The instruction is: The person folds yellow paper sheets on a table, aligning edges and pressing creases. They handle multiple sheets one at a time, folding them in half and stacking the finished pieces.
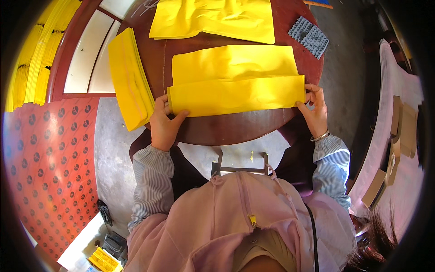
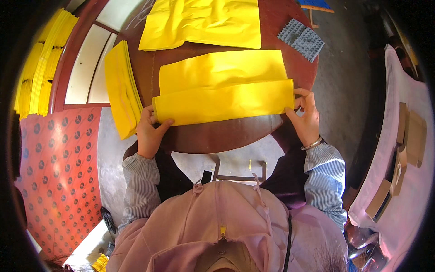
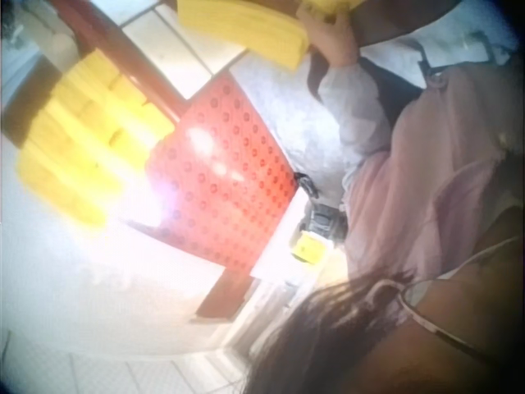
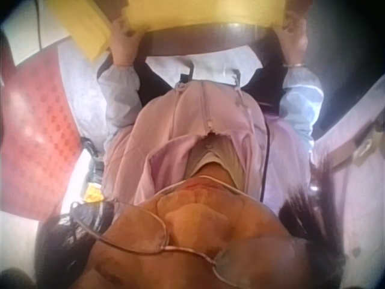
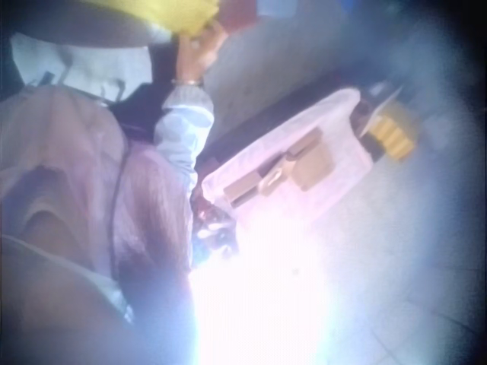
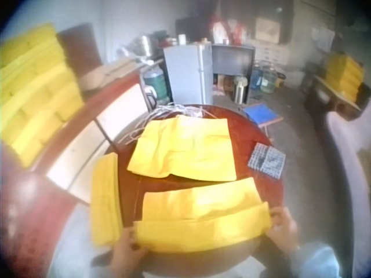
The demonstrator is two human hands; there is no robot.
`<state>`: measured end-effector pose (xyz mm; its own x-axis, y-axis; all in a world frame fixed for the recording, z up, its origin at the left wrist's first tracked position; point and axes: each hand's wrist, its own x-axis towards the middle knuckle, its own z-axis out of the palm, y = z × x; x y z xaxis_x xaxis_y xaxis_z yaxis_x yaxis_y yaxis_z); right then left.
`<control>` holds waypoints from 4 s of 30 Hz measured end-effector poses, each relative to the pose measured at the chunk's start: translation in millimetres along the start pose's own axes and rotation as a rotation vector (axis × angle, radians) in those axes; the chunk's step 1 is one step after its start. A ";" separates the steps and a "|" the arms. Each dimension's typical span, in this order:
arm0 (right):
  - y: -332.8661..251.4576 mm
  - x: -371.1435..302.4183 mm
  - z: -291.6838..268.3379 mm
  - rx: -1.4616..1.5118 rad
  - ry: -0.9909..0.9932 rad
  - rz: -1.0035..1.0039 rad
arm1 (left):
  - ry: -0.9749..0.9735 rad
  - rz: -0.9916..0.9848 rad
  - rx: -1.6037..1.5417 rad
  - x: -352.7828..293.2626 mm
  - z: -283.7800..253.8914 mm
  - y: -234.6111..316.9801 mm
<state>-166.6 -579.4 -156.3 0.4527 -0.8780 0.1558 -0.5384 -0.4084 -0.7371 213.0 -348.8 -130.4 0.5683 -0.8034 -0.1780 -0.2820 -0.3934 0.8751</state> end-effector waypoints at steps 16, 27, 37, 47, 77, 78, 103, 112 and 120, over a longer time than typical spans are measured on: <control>-2.2 2.1 -2.8 0.002 -0.040 0.067 | 0.021 0.077 0.056 0.6 1.9 -3.2; -10.7 2.6 -14.4 0.026 -0.100 0.158 | 0.043 0.136 0.127 4.8 2.5 -9.2; -14.9 2.8 -9.6 0.026 -0.041 0.186 | 0.041 0.114 0.198 6.9 2.9 -3.0; -28.4 3.4 -3.3 -0.051 0.028 0.177 | 0.119 0.079 0.410 10.9 12.4 8.8; -19.6 2.5 4.2 -0.061 0.059 0.186 | 0.242 0.465 0.750 -7.1 111.7 17.4; -24.7 3.4 1.1 -0.070 0.048 0.192 | 0.257 0.475 0.800 -7.7 113.9 18.3; -53.0 8.0 52.9 -0.755 -0.266 -0.300 | 0.225 0.316 0.787 -10.6 109.3 24.9; -53.1 9.0 53.6 -0.789 -0.258 -0.317 | 0.159 0.451 0.821 16.6 95.2 18.5; -48.0 9.6 52.4 -0.735 -0.232 -0.347 | 0.199 0.468 0.794 17.3 96.9 11.1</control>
<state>-99.2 -555.2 -153.9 0.7692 -0.6317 0.0963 -0.6307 -0.7747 -0.0447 144.8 -410.3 -167.4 0.3651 -0.8944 0.2582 -0.9175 -0.2987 0.2627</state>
